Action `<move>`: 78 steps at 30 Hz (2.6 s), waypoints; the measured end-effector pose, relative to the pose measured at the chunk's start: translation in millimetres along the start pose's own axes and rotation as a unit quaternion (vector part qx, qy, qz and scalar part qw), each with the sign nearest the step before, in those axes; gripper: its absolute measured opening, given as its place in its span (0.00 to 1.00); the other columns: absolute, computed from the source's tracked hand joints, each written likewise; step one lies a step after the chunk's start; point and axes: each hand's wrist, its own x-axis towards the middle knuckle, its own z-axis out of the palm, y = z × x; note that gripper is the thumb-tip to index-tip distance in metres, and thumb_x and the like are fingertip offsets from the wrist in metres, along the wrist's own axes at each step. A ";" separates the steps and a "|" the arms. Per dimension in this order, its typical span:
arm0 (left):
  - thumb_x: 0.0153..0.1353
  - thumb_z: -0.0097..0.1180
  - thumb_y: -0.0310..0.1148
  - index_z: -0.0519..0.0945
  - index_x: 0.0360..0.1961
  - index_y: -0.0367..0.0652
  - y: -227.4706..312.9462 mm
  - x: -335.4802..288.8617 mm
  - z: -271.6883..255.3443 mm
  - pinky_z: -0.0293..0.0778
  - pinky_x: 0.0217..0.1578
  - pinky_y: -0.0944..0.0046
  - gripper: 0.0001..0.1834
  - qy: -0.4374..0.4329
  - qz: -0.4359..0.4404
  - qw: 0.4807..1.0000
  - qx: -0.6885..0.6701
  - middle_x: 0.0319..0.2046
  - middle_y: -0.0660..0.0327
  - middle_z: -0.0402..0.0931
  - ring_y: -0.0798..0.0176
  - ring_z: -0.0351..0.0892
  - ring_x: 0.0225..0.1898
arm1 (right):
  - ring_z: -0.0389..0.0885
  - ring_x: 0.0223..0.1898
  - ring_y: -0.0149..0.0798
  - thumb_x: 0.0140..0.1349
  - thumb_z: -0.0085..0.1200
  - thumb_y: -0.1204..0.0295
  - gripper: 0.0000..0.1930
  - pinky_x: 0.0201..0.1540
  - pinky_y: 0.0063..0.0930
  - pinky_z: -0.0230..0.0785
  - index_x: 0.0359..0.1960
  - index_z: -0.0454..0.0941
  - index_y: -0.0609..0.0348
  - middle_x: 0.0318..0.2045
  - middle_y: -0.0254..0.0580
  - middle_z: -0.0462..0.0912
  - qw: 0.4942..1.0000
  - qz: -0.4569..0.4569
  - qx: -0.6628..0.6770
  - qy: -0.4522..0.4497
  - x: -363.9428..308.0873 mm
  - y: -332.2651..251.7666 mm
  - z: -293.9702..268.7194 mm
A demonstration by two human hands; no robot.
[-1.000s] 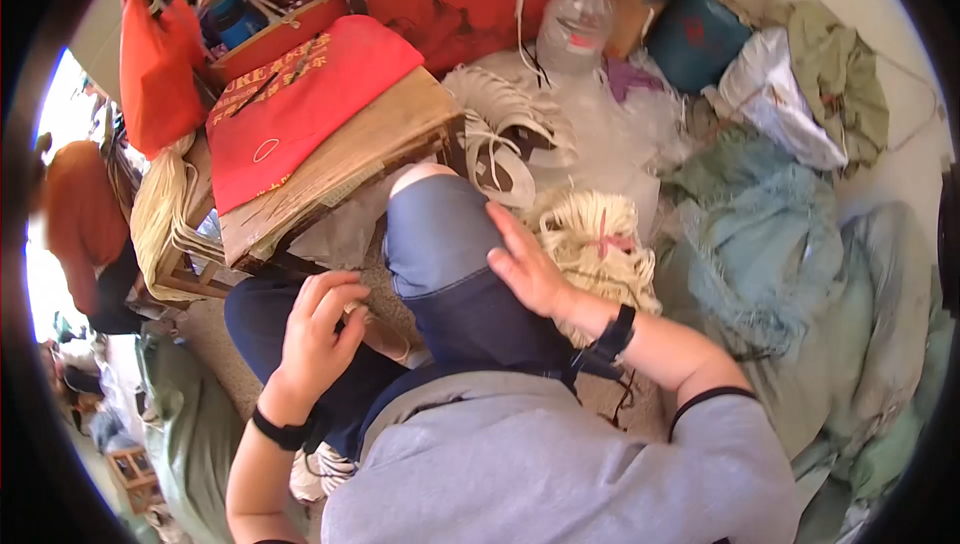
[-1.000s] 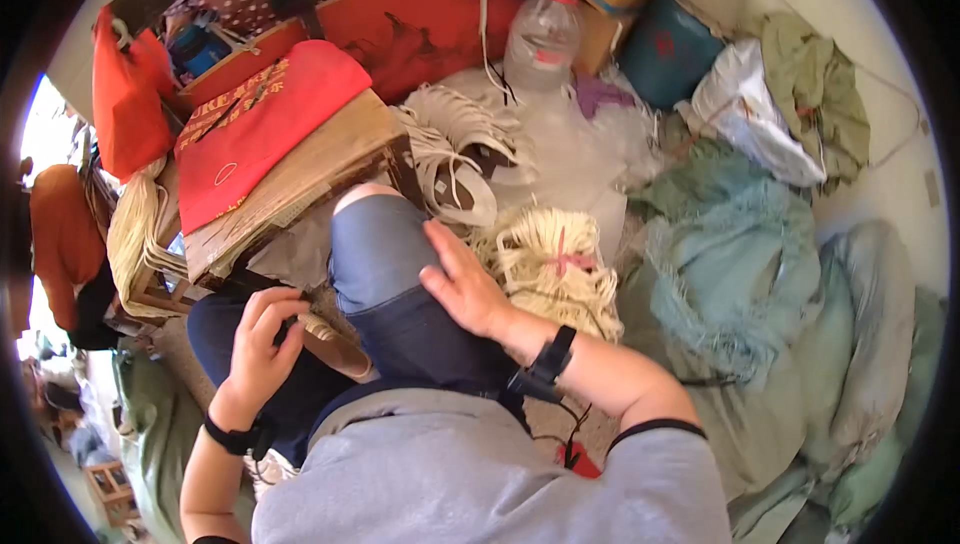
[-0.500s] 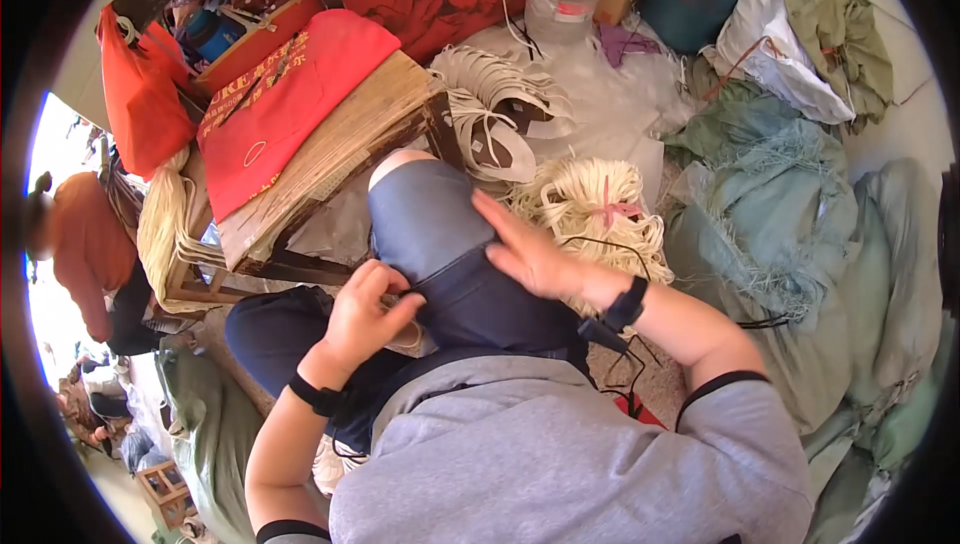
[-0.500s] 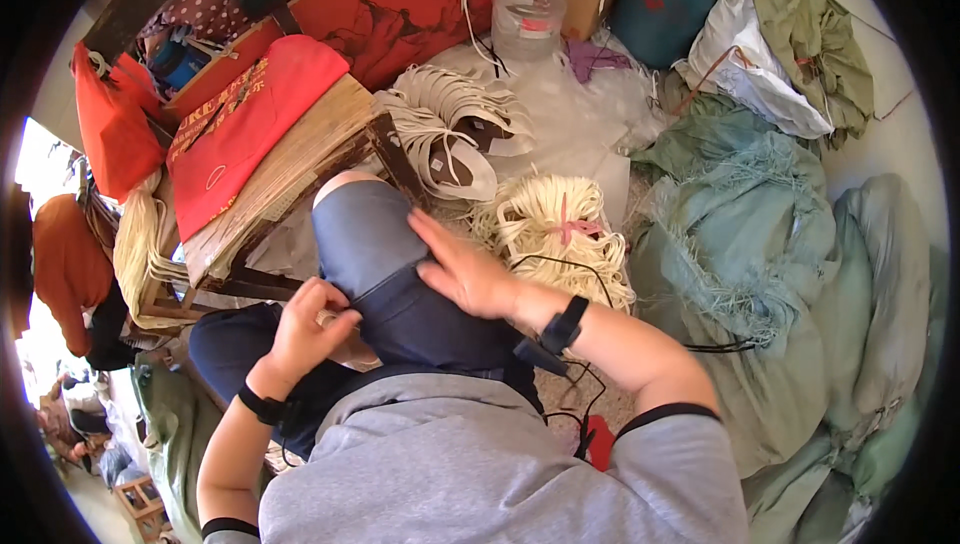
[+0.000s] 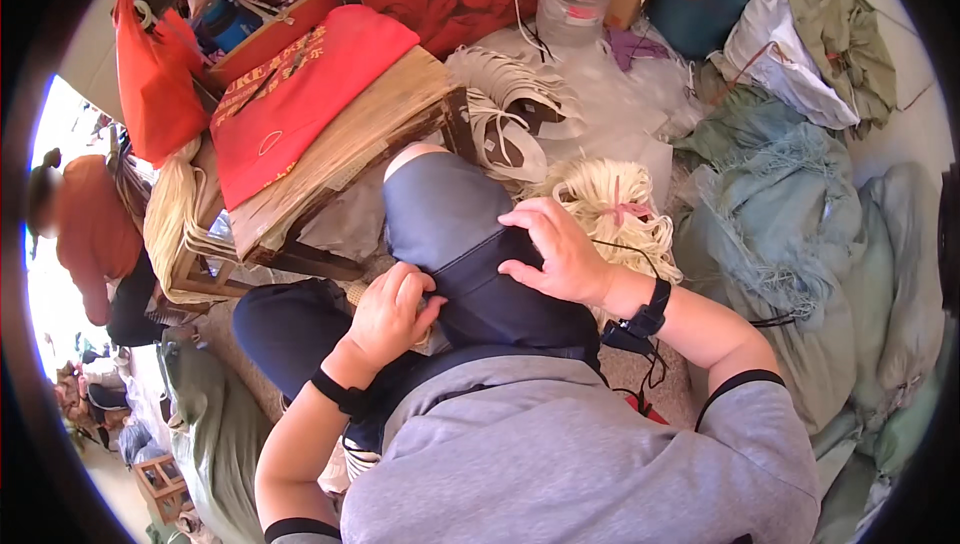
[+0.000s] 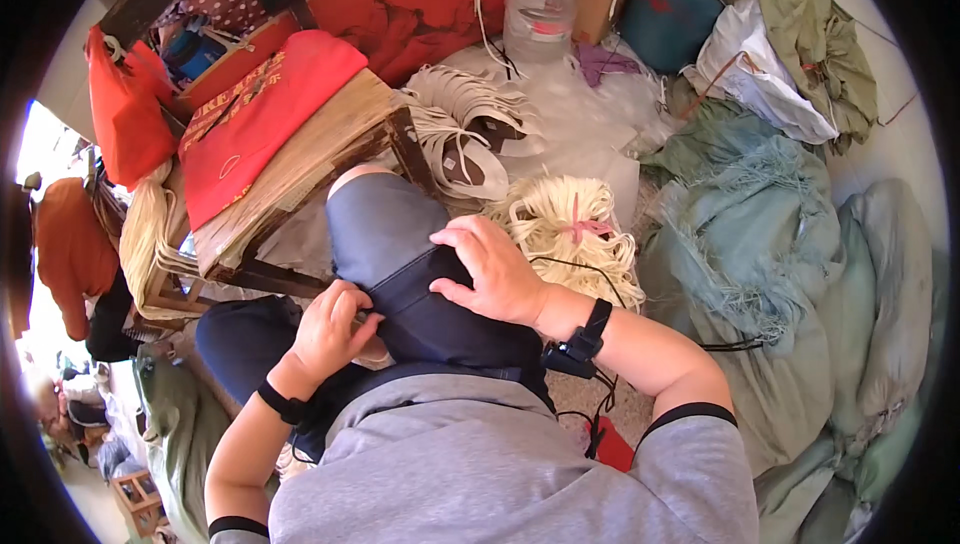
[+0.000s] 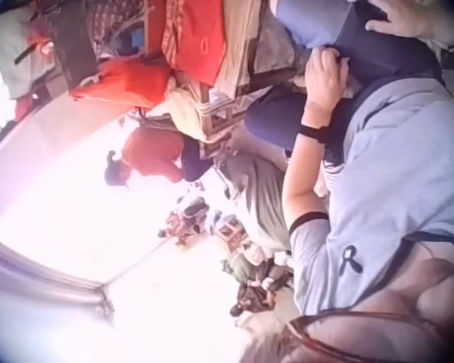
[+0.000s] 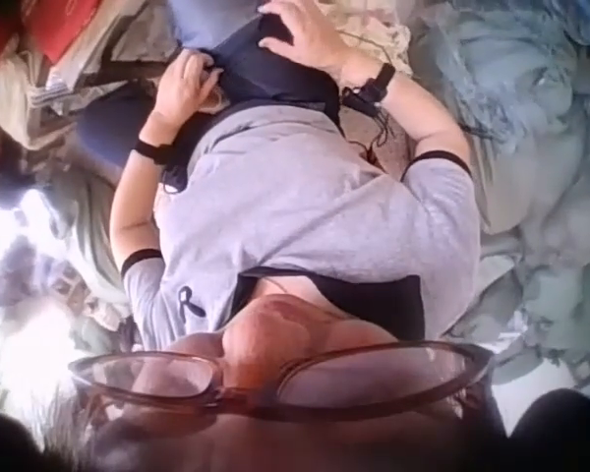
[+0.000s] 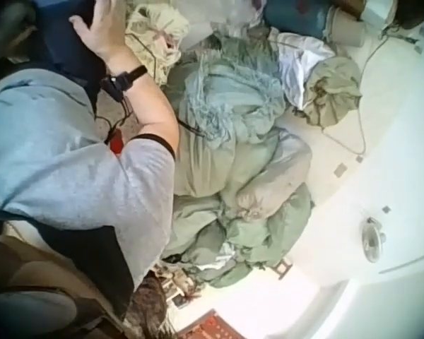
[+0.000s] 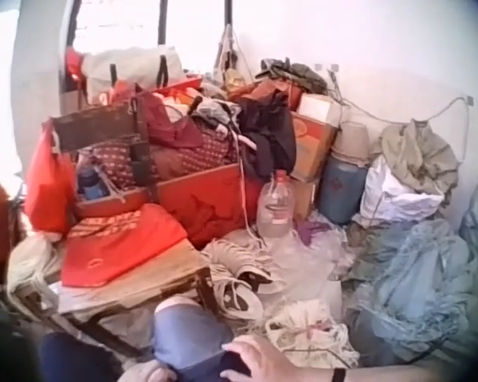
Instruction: The recorder is lacing white shoes and organizing bundles of finished shoe uppers.
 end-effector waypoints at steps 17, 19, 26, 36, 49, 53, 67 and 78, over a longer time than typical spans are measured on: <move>0.45 0.65 0.25 0.71 0.28 0.40 14.8 15.5 -5.0 0.72 0.34 0.57 0.13 0.062 -0.034 0.993 -0.094 0.28 0.56 0.71 0.50 0.73 0.32 | 0.75 0.36 0.42 0.49 0.66 0.62 0.24 0.42 0.35 0.68 0.45 0.72 0.59 0.38 0.41 0.73 0.963 -0.190 -0.186 -0.040 36.5 -22.4 5.3; 0.46 0.66 0.26 0.71 0.29 0.40 15.4 15.4 -4.2 0.72 0.34 0.56 0.14 0.052 -0.024 0.997 -0.051 0.28 0.56 0.70 0.51 0.73 0.32 | 0.73 0.31 0.37 0.53 0.59 0.63 0.17 0.36 0.32 0.69 0.42 0.74 0.58 0.35 0.38 0.73 0.936 -0.280 -0.208 -0.038 39.0 -21.3 1.5; 0.46 0.65 0.26 0.72 0.30 0.40 18.2 12.2 -0.9 0.72 0.32 0.58 0.13 0.095 0.024 0.995 0.009 0.28 0.56 0.70 0.52 0.73 0.31 | 0.75 0.27 0.32 0.53 0.51 0.69 0.08 0.29 0.27 0.69 0.34 0.75 0.55 0.30 0.34 0.73 0.897 -0.320 -0.299 -0.059 48.8 -30.1 -8.4; 0.50 0.64 0.27 0.72 0.29 0.40 20.1 12.3 -3.5 0.71 0.29 0.61 0.11 0.115 -0.116 0.978 -0.133 0.25 0.58 0.70 0.57 0.72 0.27 | 0.80 0.31 0.45 0.51 0.57 0.72 0.07 0.35 0.38 0.72 0.31 0.75 0.57 0.27 0.40 0.77 0.980 -0.173 -0.088 -0.039 73.9 -36.2 1.4; 0.44 0.62 0.24 0.68 0.32 0.42 -12.9 29.8 -25.2 0.72 0.34 0.53 0.16 0.155 -0.022 0.977 0.143 0.31 0.55 0.68 0.48 0.74 0.36 | 0.79 0.34 0.51 0.53 0.56 0.73 0.07 0.37 0.42 0.70 0.33 0.73 0.59 0.28 0.44 0.80 0.986 -0.091 -0.047 -0.134 99.1 -42.5 15.7; 0.43 0.63 0.24 0.66 0.38 0.43 -13.2 11.7 -13.7 0.74 0.38 0.52 0.22 0.082 -0.171 0.978 0.082 0.36 0.53 0.68 0.46 0.74 0.43 | 0.81 0.34 0.47 0.54 0.56 0.70 0.11 0.39 0.37 0.69 0.36 0.70 0.57 0.27 0.45 0.79 0.970 -0.070 -0.098 -0.212 97.8 -49.9 13.8; 0.47 0.63 0.32 0.70 0.32 0.42 16.7 -56.0 -11.7 0.76 0.31 0.53 0.15 0.007 0.035 0.998 0.058 0.29 0.55 0.72 0.49 0.78 0.32 | 0.74 0.35 0.41 0.50 0.53 0.74 0.12 0.38 0.34 0.67 0.38 0.70 0.56 0.35 0.40 0.71 0.933 -0.205 -0.293 -0.044 35.0 -66.6 -6.2; 0.47 0.65 0.35 0.71 0.36 0.42 -2.0 -47.3 27.9 0.78 0.34 0.55 0.18 -0.028 -0.110 0.987 0.116 0.32 0.56 0.75 0.52 0.79 0.36 | 0.77 0.39 0.53 0.38 0.52 0.88 0.26 0.39 0.39 0.72 0.44 0.68 0.58 0.42 0.48 0.72 0.975 -0.124 -0.182 0.023 11.0 -2.0 7.9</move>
